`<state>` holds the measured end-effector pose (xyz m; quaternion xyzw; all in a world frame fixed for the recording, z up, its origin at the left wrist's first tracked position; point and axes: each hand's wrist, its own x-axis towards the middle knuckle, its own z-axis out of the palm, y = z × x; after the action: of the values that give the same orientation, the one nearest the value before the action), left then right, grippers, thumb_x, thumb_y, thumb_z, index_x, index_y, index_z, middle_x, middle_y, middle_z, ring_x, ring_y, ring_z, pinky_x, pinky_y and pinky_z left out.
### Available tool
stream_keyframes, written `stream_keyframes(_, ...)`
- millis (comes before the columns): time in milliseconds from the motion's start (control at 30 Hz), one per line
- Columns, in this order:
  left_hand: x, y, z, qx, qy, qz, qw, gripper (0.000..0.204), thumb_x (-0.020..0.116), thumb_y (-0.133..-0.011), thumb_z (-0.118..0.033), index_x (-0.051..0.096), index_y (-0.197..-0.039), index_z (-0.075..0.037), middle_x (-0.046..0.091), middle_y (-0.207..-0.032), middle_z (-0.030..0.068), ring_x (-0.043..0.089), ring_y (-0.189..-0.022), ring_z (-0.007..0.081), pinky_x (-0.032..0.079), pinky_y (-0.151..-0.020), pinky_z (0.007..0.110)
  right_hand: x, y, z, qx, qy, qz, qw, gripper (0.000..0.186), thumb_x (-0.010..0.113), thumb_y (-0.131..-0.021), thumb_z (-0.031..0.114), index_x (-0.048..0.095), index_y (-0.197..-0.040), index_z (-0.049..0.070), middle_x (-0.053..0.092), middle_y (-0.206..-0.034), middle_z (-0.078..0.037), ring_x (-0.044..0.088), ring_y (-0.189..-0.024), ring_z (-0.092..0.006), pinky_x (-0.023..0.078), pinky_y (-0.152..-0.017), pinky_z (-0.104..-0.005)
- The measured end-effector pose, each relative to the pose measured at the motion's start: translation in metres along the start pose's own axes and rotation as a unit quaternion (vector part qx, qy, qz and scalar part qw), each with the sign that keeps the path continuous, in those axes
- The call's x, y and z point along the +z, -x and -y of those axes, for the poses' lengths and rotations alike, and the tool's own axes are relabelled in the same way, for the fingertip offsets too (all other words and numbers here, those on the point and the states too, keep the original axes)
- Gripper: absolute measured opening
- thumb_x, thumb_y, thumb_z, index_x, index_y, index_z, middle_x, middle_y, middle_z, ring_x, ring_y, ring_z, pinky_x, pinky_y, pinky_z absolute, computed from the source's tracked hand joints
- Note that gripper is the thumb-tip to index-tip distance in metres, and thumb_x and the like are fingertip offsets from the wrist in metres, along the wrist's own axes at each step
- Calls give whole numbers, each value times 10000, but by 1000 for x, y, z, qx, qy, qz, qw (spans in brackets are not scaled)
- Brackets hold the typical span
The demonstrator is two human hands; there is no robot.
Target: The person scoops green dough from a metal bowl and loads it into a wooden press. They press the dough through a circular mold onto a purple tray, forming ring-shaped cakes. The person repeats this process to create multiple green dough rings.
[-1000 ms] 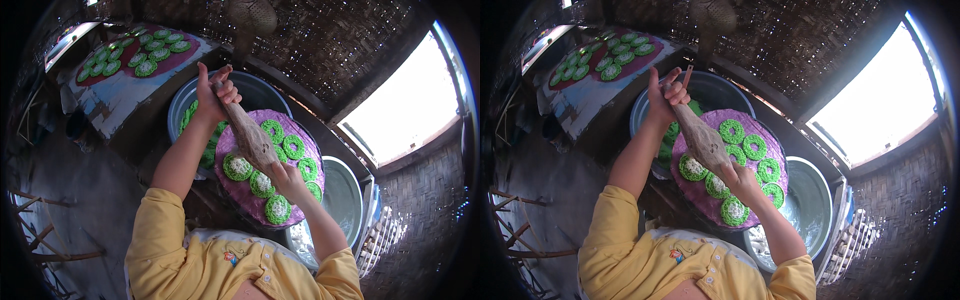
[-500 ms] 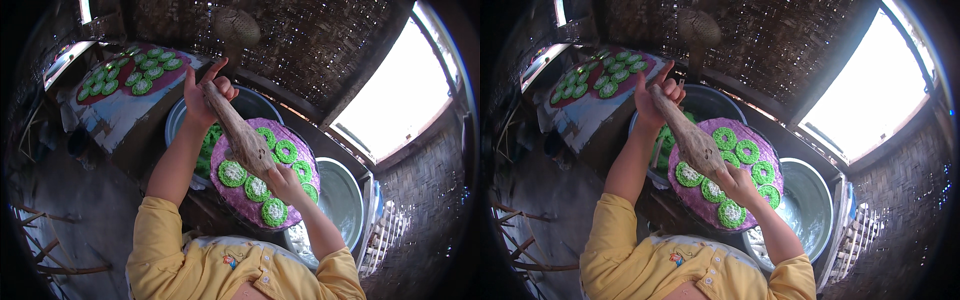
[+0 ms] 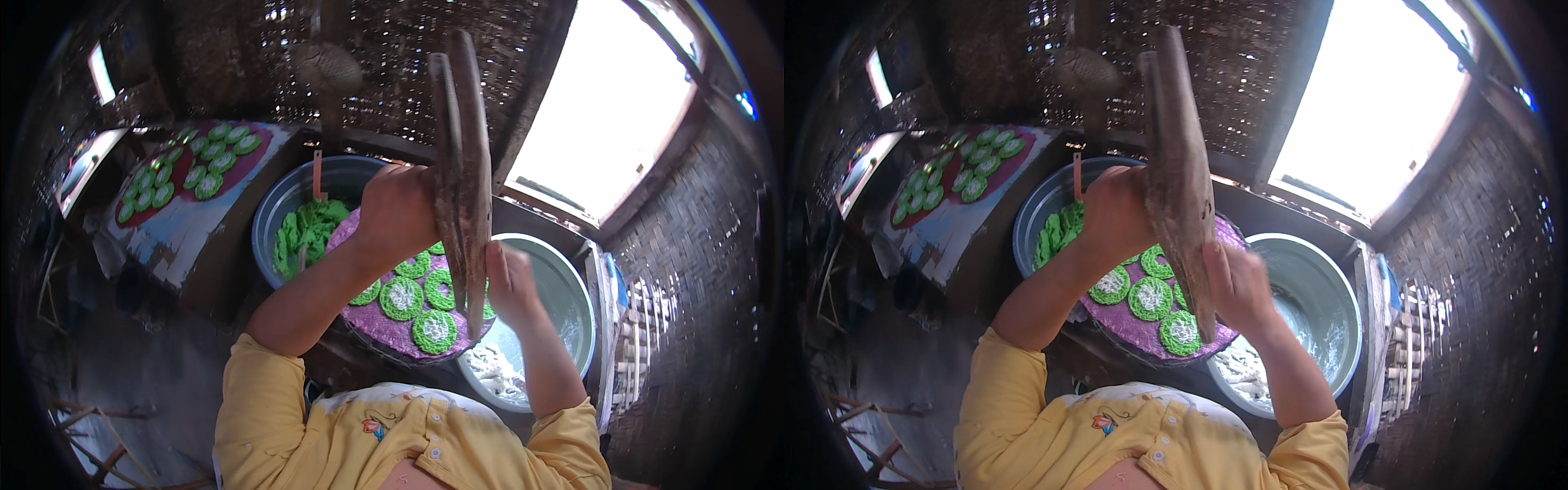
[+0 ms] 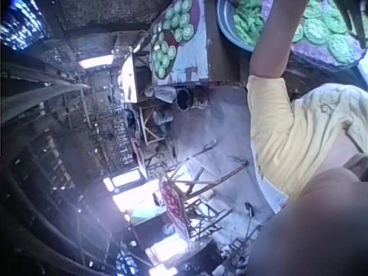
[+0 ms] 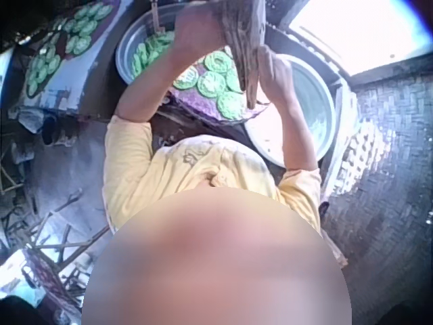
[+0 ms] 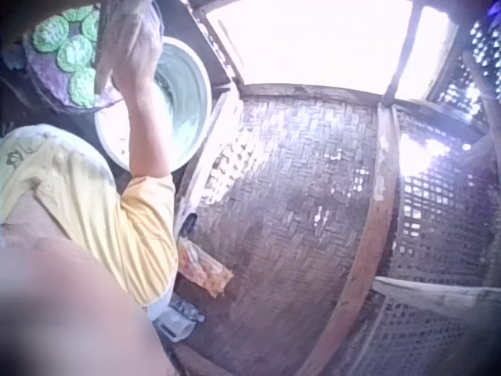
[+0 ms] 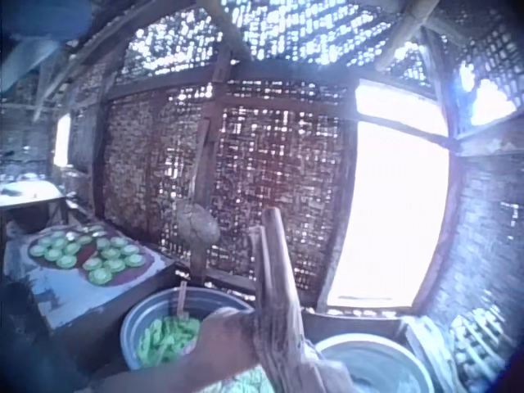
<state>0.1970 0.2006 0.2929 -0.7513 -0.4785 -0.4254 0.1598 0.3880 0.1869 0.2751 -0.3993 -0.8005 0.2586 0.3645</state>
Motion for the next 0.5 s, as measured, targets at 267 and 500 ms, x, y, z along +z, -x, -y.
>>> stream_keyframes(267,2,-33,-76,193,72,227,952,246,611,-726,-283,597,-863,-79,644,-730,100,657,-725,275,529,-682,382,-65,14,77,-333,269,-226,875,361,658,-688,63,534,-1023,14,534,-845,-119,537,-749,-267,423,-661,-389)
stream_keyframes(500,-36,19,-94,203,91,408,885,182,638,-695,-204,578,-845,-121,602,-645,70,640,-625,262,515,-564,369,-87,104,66,-77,-39,-63,994,543,681,-618,-23,388,-1064,75,508,-773,-38,513,-617,-138,432,-574,-276)
